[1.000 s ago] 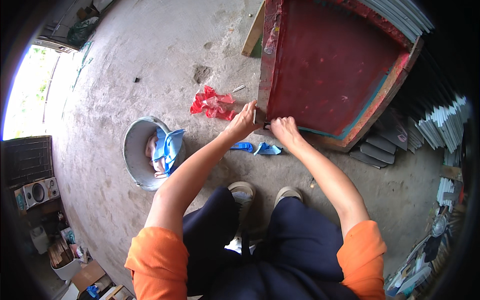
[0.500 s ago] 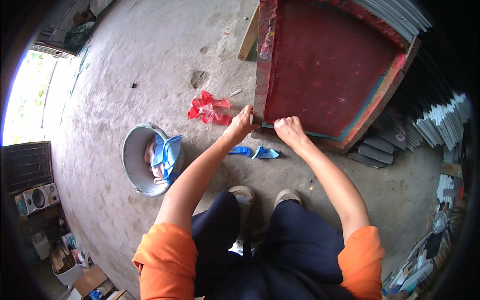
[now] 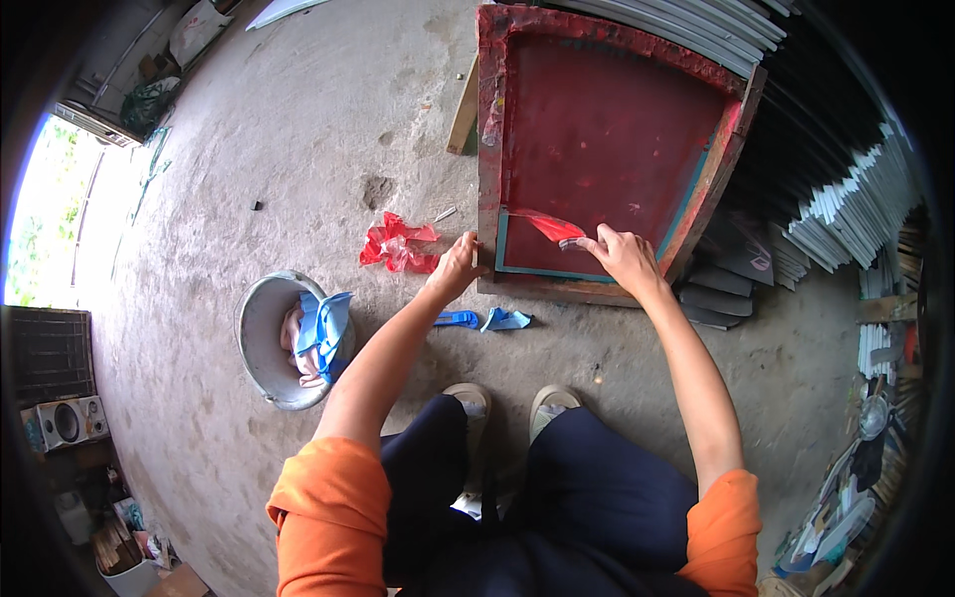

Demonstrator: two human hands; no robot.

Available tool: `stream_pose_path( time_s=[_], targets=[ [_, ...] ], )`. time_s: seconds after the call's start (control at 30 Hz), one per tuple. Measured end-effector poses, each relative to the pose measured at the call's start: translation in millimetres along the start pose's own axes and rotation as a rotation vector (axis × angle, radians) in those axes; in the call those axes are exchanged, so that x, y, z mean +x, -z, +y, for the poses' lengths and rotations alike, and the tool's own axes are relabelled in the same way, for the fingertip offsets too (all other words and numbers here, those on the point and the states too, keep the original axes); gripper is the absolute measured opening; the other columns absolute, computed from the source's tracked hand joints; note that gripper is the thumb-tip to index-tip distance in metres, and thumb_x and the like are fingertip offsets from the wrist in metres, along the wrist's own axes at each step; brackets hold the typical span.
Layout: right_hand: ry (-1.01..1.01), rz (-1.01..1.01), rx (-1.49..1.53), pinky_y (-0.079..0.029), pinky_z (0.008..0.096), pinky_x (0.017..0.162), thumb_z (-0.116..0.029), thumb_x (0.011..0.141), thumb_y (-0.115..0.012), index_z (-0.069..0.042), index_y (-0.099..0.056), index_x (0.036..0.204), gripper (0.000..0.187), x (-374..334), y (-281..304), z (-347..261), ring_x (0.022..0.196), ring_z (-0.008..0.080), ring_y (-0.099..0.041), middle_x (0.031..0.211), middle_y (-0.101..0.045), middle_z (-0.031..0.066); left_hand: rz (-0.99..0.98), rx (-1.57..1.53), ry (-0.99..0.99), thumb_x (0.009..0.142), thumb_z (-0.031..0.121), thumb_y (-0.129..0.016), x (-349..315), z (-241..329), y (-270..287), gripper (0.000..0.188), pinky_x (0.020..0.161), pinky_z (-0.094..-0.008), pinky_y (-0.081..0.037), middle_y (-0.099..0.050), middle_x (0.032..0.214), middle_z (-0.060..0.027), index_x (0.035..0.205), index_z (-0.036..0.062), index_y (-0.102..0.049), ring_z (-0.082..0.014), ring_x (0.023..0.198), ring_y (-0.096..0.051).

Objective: The person picks up a red printing frame and places it on a stack of white boards. They retrieve a bucket containing cleaning supplies, take out a blue cloth, and wipe the surface of the red frame. The person proceeds to peel off strips of red tape from the frame's edges and uses a blue plastic scraper to remove residue from the surface.

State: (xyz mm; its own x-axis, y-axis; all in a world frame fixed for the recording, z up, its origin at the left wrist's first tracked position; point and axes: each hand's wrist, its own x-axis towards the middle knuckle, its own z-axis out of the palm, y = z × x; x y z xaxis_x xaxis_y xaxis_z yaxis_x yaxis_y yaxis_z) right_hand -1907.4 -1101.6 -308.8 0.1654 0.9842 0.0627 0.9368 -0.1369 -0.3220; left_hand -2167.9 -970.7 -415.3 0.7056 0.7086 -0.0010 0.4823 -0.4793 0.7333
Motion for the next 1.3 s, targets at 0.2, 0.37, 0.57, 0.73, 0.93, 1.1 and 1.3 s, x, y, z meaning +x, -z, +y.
stream_pose_path(
  time_s=[0.2, 0.37, 0.57, 0.73, 0.93, 1.1, 1.3],
  targets=[
    [-0.058, 0.05, 0.459, -0.031, 0.0272, 0.043, -0.038, 0.085, -0.055, -0.005, -0.042, 0.079, 0.036, 9, -11, 12, 0.046, 0.0081, -0.033, 0.047, -0.034, 0.0046, 0.113, -0.006, -0.117, 0.069, 0.012, -0.069, 11, 13, 31, 0.054, 0.073, -0.0379, -0.048, -0.051, 0.1, -0.0175, 0.113, 0.0033, -0.039, -0.0298, 0.082, -0.057],
    [-0.076, 0.343, 0.637, -0.033, 0.0277, 0.043, -0.029, 0.088, -0.052, -0.005, -0.045, 0.078, 0.028, 33, -22, 15, 0.043, 0.0106, -0.04, 0.047, -0.038, 0.0052, 0.237, -0.075, -0.198, 0.072, 0.013, -0.069, 36, 36, 52, 0.055, 0.07, -0.0316, -0.048, -0.053, 0.098, -0.0135, 0.118, 0.0033, -0.039, -0.0211, 0.073, -0.06],
    [0.19, 0.236, 0.145, -0.046, 0.036, 0.047, -0.04, 0.08, -0.058, -0.008, -0.052, 0.079, 0.032, 57, -6, -43, 0.055, 0.0258, -0.062, 0.057, -0.059, 0.0089, 0.224, -0.188, -0.179, 0.071, 0.009, -0.069, 43, 49, 58, 0.059, 0.073, -0.0343, -0.049, -0.051, 0.102, -0.0158, 0.119, 0.0025, -0.036, -0.0257, 0.083, -0.06],
    [0.272, -0.067, -0.263, -0.043, 0.0383, 0.059, -0.039, 0.074, -0.062, -0.004, -0.055, 0.091, 0.039, 71, -37, -77, 0.06, 0.027, -0.063, 0.06, -0.061, 0.013, 0.166, -0.234, -0.217, 0.069, 0.004, -0.068, 46, 49, 58, 0.064, 0.074, -0.0346, -0.049, -0.054, 0.1, -0.0168, 0.123, 0.0021, -0.032, -0.0267, 0.089, -0.06],
    [0.293, -0.036, -0.296, -0.042, 0.0393, 0.057, -0.016, 0.081, -0.046, -0.007, -0.055, 0.082, 0.013, 71, -56, -74, 0.058, 0.0282, -0.062, 0.058, -0.06, 0.0128, 0.258, -0.119, -0.224, 0.066, 0.007, -0.071, 53, 57, 55, 0.066, 0.073, -0.0369, -0.048, -0.057, 0.096, -0.0175, 0.121, 0.0008, -0.035, -0.0312, 0.084, -0.059],
    [0.252, 0.02, -0.28, -0.043, 0.0404, 0.058, -0.011, 0.081, -0.04, -0.008, -0.053, 0.077, 0.014, 65, -37, -66, 0.057, 0.0291, -0.062, 0.057, -0.06, 0.0142, 0.184, -0.09, -0.204, 0.065, 0.01, -0.072, 56, 54, 64, 0.059, 0.07, -0.039, -0.046, -0.056, 0.096, -0.0181, 0.114, -0.0007, -0.041, -0.0327, 0.079, -0.057],
    [0.143, 0.34, -0.211, -0.047, 0.0403, 0.053, -0.015, 0.082, -0.048, -0.008, -0.05, 0.073, 0.012, 53, 44, -26, 0.05, 0.0317, -0.059, 0.051, -0.055, 0.016, 0.22, 0.032, -0.255, 0.067, 0.013, -0.072, 59, 51, 61, 0.057, 0.069, -0.0398, -0.045, -0.055, 0.091, -0.0181, 0.112, 0.0002, -0.039, -0.033, 0.078, -0.056]
  ],
)
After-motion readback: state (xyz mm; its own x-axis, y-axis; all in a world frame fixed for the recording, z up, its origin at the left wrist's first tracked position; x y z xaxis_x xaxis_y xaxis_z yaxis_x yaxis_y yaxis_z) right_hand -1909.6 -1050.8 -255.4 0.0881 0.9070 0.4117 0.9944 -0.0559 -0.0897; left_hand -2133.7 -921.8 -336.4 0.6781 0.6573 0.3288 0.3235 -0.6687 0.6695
